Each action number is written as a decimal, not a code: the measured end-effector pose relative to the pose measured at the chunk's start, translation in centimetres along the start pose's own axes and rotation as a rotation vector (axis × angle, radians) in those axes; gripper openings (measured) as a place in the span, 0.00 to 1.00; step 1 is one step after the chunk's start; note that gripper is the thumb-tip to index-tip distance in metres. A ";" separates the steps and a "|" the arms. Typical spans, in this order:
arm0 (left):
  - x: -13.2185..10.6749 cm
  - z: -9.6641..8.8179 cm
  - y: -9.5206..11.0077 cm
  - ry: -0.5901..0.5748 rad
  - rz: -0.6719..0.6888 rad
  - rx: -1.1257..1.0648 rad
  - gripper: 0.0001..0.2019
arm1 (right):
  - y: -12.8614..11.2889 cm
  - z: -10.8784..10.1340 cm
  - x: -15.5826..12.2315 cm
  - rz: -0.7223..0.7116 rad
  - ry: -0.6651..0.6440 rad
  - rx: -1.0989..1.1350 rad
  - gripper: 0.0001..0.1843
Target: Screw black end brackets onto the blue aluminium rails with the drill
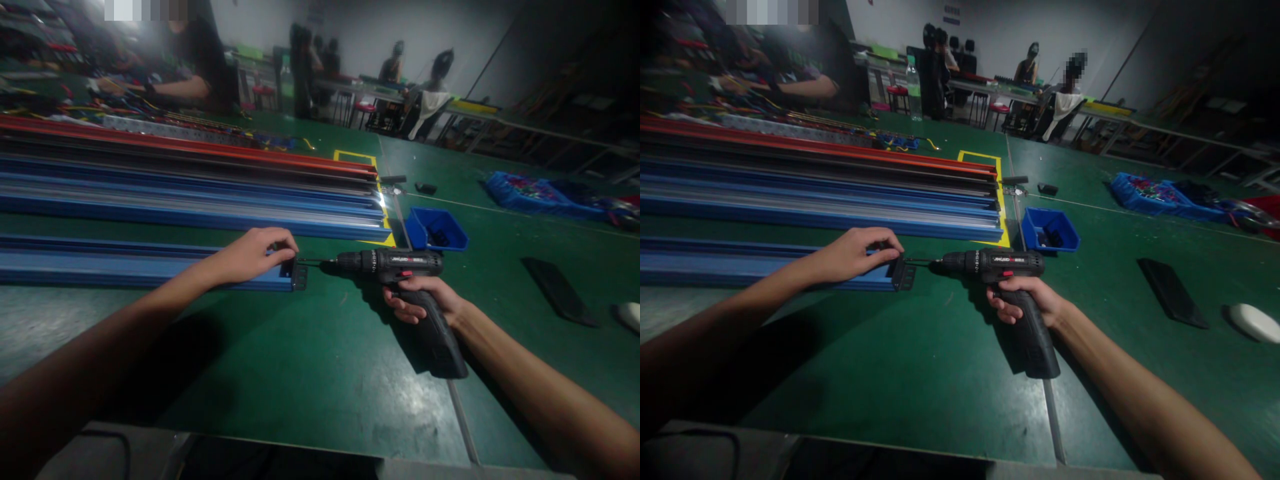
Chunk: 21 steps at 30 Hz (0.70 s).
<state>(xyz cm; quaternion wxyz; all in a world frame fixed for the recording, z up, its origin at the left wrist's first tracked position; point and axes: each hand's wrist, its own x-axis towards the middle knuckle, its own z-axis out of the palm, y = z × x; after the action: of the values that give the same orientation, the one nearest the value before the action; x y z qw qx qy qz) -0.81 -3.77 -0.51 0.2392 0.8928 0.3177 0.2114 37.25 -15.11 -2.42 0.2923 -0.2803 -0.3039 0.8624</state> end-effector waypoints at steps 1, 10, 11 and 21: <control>0.0 0.0 0.0 0.001 0.000 0.001 0.13 | 0.0 0.0 0.0 0.000 0.002 0.002 0.14; 0.0 0.1 -0.1 0.003 0.004 0.004 0.12 | 0.0 -0.2 0.1 -0.005 -0.010 0.003 0.15; -0.1 0.0 -0.1 0.004 0.005 0.005 0.12 | 0.0 -0.2 0.1 -0.007 -0.011 0.004 0.15; -0.1 0.1 -0.2 0.006 0.002 0.010 0.12 | -0.1 -0.2 0.1 0.010 0.009 0.043 0.15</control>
<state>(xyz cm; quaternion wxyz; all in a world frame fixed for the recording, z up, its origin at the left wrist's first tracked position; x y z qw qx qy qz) -0.88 -3.72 -0.67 0.2336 0.8937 0.3185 0.2128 37.35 -14.89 -2.52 0.2952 -0.2791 -0.2826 0.8690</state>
